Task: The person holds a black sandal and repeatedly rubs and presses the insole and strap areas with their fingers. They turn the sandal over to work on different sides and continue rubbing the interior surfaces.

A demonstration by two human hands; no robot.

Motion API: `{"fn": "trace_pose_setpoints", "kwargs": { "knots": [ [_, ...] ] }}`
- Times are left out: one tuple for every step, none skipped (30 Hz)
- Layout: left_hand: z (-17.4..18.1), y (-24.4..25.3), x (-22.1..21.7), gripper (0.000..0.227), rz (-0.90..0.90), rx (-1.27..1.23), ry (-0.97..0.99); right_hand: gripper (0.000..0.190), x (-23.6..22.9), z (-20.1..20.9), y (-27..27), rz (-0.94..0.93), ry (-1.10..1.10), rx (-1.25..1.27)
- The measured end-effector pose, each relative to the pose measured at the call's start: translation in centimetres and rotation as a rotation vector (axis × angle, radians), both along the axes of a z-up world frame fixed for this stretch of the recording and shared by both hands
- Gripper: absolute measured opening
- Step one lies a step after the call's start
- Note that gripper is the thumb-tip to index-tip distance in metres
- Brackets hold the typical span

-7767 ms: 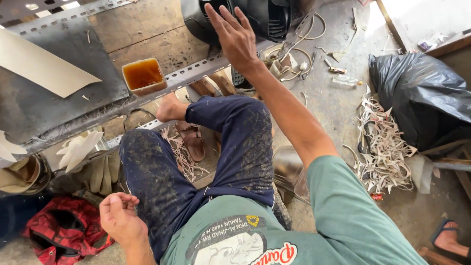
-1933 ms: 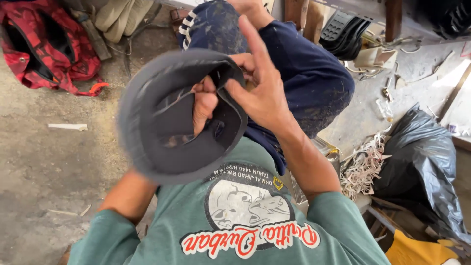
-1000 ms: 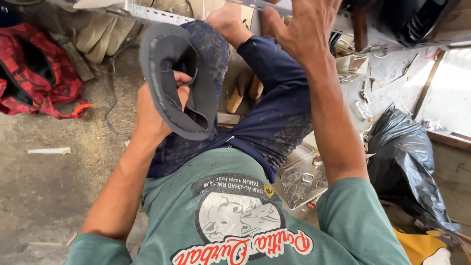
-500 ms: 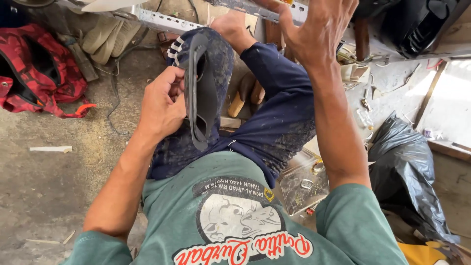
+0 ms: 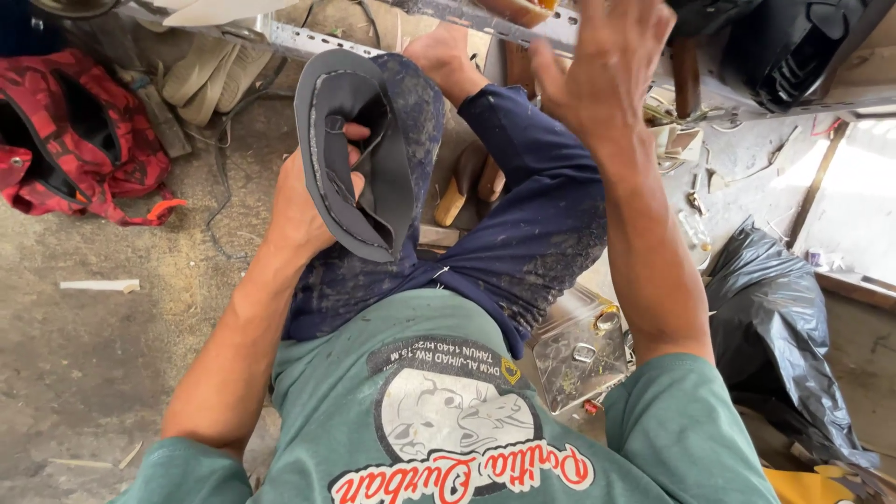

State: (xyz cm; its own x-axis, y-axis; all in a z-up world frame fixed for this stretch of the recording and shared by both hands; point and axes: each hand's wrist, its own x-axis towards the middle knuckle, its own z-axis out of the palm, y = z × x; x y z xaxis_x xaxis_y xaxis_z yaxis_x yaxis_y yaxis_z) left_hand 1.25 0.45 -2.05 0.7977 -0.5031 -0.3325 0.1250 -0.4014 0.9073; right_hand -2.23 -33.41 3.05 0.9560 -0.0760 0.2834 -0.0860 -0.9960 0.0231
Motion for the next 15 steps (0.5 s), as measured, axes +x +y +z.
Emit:
{"fn": "trace_pose_setpoints", "kwargs": {
  "knots": [
    [0.0, -0.1, 0.1, 0.052, -0.007, 0.027, -0.008, 0.061, -0.4, 0.6, 0.8, 0.038, 0.139, -0.079],
    [-0.1, -0.1, 0.2, 0.052, -0.004, 0.029, -0.009, 0.061, -0.7, 0.5, 0.8, 0.042, 0.138, -0.077],
    [-0.3, 0.0, 0.3, 0.05, -0.002, 0.0, 0.019, 0.047, -1.0, 0.4, 0.9, 0.008, 0.052, 0.027],
    [-0.4, 0.1, 0.1, 0.048, -0.002, -0.027, 0.051, 0.034, -1.6, 0.3, 1.0, -0.027, -0.029, 0.134],
    [-0.3, 0.0, 0.3, 0.048, 0.002, -0.022, 0.055, 0.034, -1.3, -0.5, 0.7, -0.024, -0.026, 0.139],
    [-0.2, -0.1, 0.6, 0.047, -0.029, -0.034, 0.027, 0.058, -1.1, -1.3, 0.5, -0.112, 0.1, 0.123],
    [-0.2, -0.2, 0.8, 0.045, -0.059, -0.045, -0.001, 0.083, -1.0, -2.0, 0.2, -0.199, 0.225, 0.106],
    [0.0, -0.2, 0.9, 0.045, -0.059, -0.044, -0.001, 0.083, -2.0, -1.2, 0.6, -0.199, 0.225, 0.108],
    [0.1, -0.1, 1.0, 0.048, -0.083, -0.02, 0.016, 0.043, -2.9, -0.5, 0.9, -0.078, 0.103, 0.13],
    [0.2, 0.0, 1.5, 0.052, -0.094, 0.007, 0.025, 0.004, -3.2, 0.1, 1.3, 0.056, -0.026, 0.154],
    [0.2, -0.1, 2.3, 0.052, -0.082, 0.012, 0.017, 0.004, -3.0, 2.3, 2.1, 0.068, -0.034, 0.159],
    [0.2, 0.1, 2.4, 0.048, -0.134, -0.007, 0.022, 0.02, -3.7, 4.5, 3.1, 0.092, -0.105, 0.279],
    [0.1, 0.2, 2.5, 0.044, -0.186, -0.027, 0.028, 0.036, -4.3, 6.7, 3.9, 0.115, -0.176, 0.4],
    [0.5, -0.1, 2.7, 0.044, -0.187, -0.021, 0.03, 0.036, -4.8, 6.8, 5.1, 0.113, -0.176, 0.406],
    [0.9, -0.4, 3.0, 0.043, -0.199, -0.016, 0.118, 0.036, -5.3, 7.1, 6.2, 0.192, -0.203, 0.611]
  ]
}}
